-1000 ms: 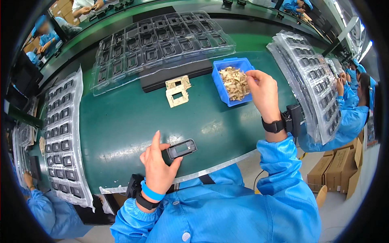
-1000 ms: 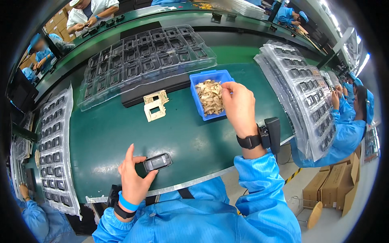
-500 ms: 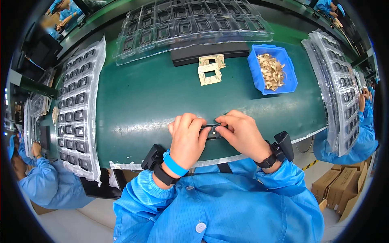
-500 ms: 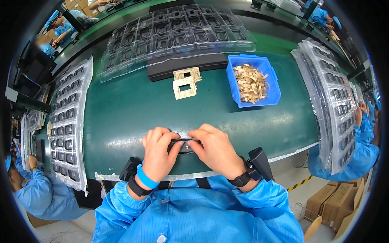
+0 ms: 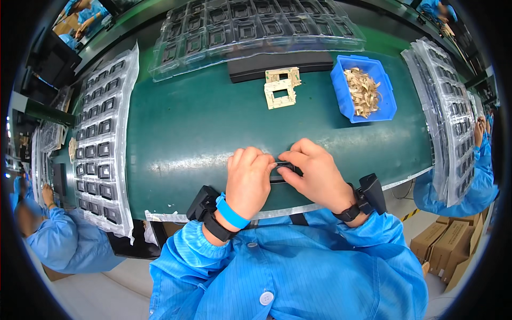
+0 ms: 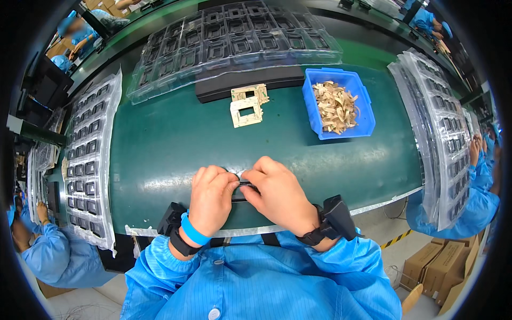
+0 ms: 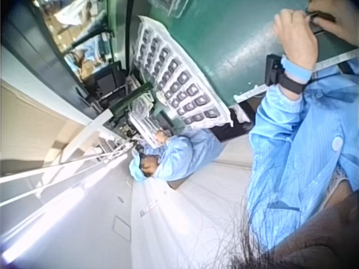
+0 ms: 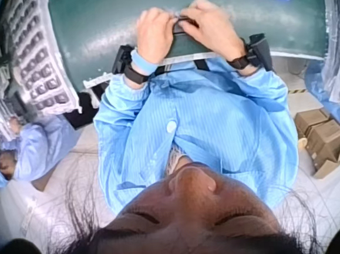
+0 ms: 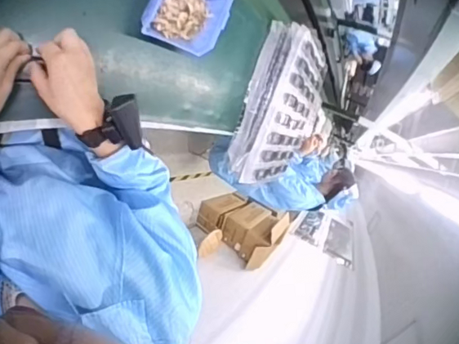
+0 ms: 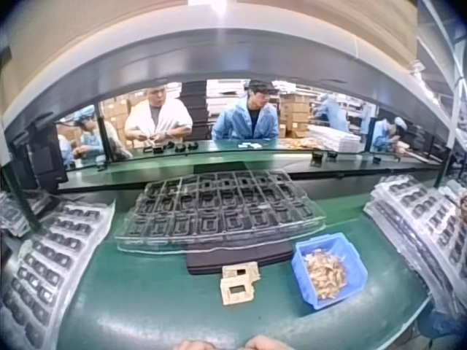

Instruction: Assembling small electronic components into a plastic housing on a factory production line.

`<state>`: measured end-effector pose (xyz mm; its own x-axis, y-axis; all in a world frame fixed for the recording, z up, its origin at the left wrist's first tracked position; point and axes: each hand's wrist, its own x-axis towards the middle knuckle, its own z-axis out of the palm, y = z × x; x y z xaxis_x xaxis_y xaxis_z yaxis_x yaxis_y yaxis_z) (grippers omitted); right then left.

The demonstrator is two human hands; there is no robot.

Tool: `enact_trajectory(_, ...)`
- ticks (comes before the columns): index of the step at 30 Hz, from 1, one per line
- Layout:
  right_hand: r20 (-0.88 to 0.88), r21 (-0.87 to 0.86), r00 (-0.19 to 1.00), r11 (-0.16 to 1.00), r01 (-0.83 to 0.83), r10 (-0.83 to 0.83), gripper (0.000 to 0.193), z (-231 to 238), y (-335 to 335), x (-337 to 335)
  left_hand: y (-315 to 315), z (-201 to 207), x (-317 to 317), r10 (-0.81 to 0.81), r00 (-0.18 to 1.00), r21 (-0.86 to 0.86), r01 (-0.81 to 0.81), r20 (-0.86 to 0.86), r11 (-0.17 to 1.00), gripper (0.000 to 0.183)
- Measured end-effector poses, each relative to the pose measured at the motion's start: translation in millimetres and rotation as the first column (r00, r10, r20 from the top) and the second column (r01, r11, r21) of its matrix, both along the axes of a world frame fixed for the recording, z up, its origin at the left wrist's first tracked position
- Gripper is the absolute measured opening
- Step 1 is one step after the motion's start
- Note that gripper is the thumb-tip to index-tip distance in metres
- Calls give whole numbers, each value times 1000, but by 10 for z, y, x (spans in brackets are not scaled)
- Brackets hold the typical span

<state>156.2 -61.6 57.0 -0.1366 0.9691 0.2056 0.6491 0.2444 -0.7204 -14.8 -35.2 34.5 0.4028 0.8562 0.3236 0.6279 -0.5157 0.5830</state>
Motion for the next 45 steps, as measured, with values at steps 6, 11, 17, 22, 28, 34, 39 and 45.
enact_trajectory(6, 136, 80, 982, 987, -139, 127, 3, -23, 124, -11, 32, 30, -2, -2, 1000, 3, 2, -1, 1000, 7)
enact_trajectory(11, 209, 72, 962, 979, -193, 174, 4, -38, 138, 12, 42, -17, -13, -33, 999, 16, 34, -12, 999, 2)
enact_trajectory(17, 231, 107, 951, 966, -235, 206, 6, 128, 109, 85, 9, 164, -72, -28, 1000, 80, 27, 11, 996, 9)
enact_trajectory(22, 226, 95, 932, 946, -310, 283, 9, 420, 211, 122, 97, 422, -152, -56, 994, 24, 54, 90, 998, 6)
enact_trajectory(28, 363, 128, 901, 945, -301, 238, 13, 877, 828, 170, 331, 270, -225, 81, 930, -83, -55, 358, 995, 29)
enact_trajectory(34, 232, 118, 972, 993, -2, -26, 21, 1067, 2144, 161, 334, 69, -112, -6, 966, -241, 71, 257, 968, 30)
enact_trajectory(39, 235, 160, 948, 970, 182, -216, 20, 869, 3218, -103, 291, 27, -138, -141, 988, -30, 143, 63, 989, 25)
enact_trajectory(45, 322, 145, 865, 923, 356, -384, 24, 551, 4051, -407, 252, 11, -115, -174, 980, -46, 179, 96, 983, 22)
